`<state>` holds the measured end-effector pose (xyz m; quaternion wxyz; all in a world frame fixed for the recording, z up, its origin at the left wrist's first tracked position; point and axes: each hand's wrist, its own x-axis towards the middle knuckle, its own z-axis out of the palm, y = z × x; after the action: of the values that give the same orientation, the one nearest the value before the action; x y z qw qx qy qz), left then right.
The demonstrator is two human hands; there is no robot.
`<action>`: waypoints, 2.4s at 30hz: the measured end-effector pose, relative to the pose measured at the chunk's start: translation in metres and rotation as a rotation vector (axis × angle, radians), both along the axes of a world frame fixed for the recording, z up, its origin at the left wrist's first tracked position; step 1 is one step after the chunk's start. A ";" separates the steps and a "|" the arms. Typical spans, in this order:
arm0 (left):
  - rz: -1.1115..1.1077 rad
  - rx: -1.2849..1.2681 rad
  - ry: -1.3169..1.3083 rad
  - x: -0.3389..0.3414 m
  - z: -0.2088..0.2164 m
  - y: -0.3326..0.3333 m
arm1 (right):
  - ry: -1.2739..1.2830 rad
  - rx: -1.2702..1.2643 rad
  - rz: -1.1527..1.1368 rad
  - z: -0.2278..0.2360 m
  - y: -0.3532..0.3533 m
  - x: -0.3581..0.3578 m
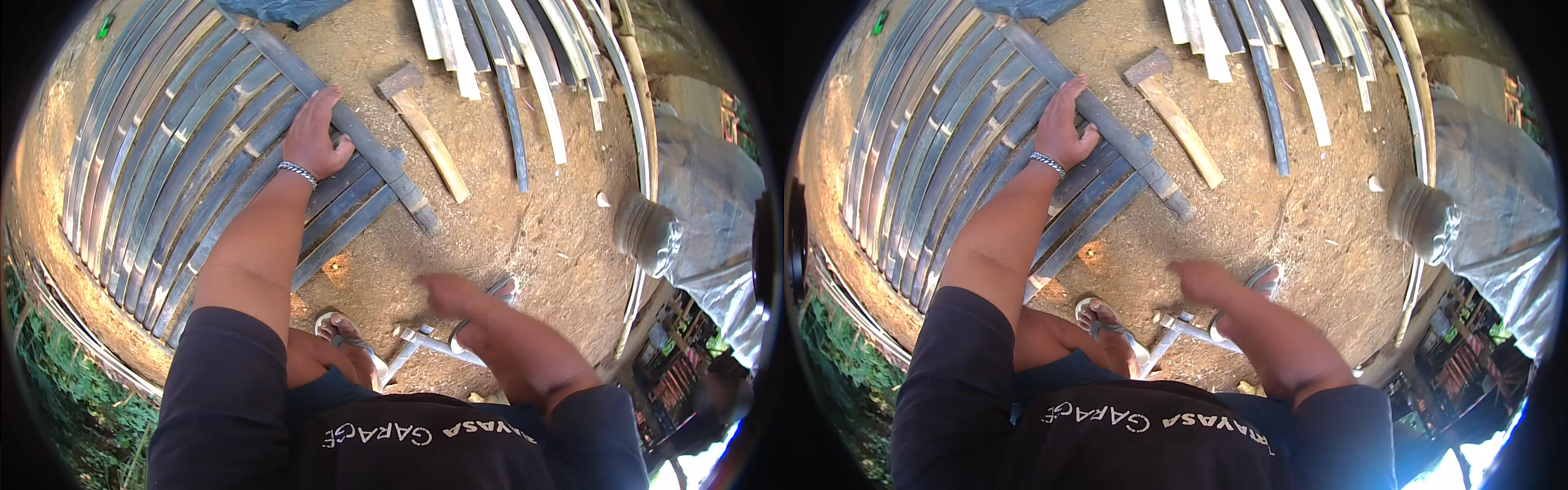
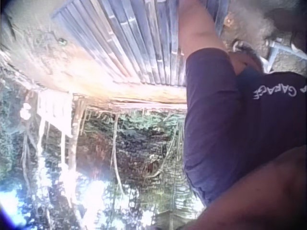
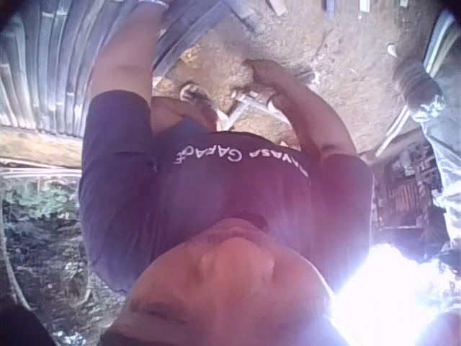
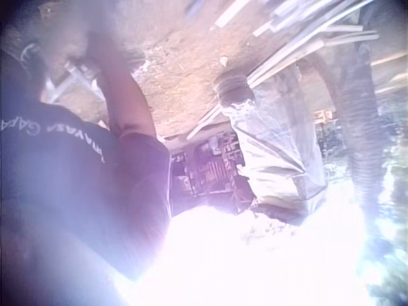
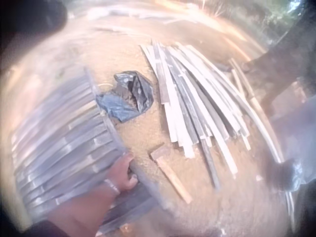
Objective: The person assembles a bamboo panel by hammering wooden pegs into the joints where horizontal bamboo slats meet the vertical frame. They retrieve small pegs from a black plastic bag and use the head of a hatchet to drive them into the wood while holding the slats in position.
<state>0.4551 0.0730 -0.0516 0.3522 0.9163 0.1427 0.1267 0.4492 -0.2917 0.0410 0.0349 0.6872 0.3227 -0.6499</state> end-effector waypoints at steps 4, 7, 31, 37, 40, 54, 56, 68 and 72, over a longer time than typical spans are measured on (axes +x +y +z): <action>0.002 -0.003 -0.004 0.001 0.004 0.000 | 0.169 -0.132 0.285 -0.002 -0.033 -0.074; -0.007 0.015 -0.013 -0.001 0.005 0.001 | 0.170 -0.236 0.276 -0.008 -0.056 -0.101; -0.037 0.060 -0.027 0.001 0.005 -0.003 | 0.193 0.253 -0.137 -0.042 -0.015 -0.041; 0.034 0.104 -0.040 -0.025 0.015 -0.026 | -0.020 0.406 -0.721 -0.003 0.058 0.053; 0.176 0.154 -0.055 -0.049 0.022 -0.063 | -0.144 0.550 -0.838 -0.009 0.072 0.080; 0.503 0.339 0.231 -0.079 0.019 -0.110 | -0.662 0.857 -0.827 -0.075 0.085 0.051; 0.469 0.358 0.230 -0.078 0.018 -0.106 | -0.646 0.878 -0.848 -0.082 0.085 0.051; 0.391 0.491 0.254 -0.075 0.006 -0.103 | -0.655 0.955 -0.842 -0.091 0.083 0.050; 0.390 0.510 0.255 -0.073 0.006 -0.103 | -0.680 1.019 -0.835 -0.094 0.082 0.049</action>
<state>0.3822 -0.0301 -0.0454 0.0604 0.9387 0.3220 0.1077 0.4983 -0.2092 -0.0527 -0.4405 0.8471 0.2673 -0.1302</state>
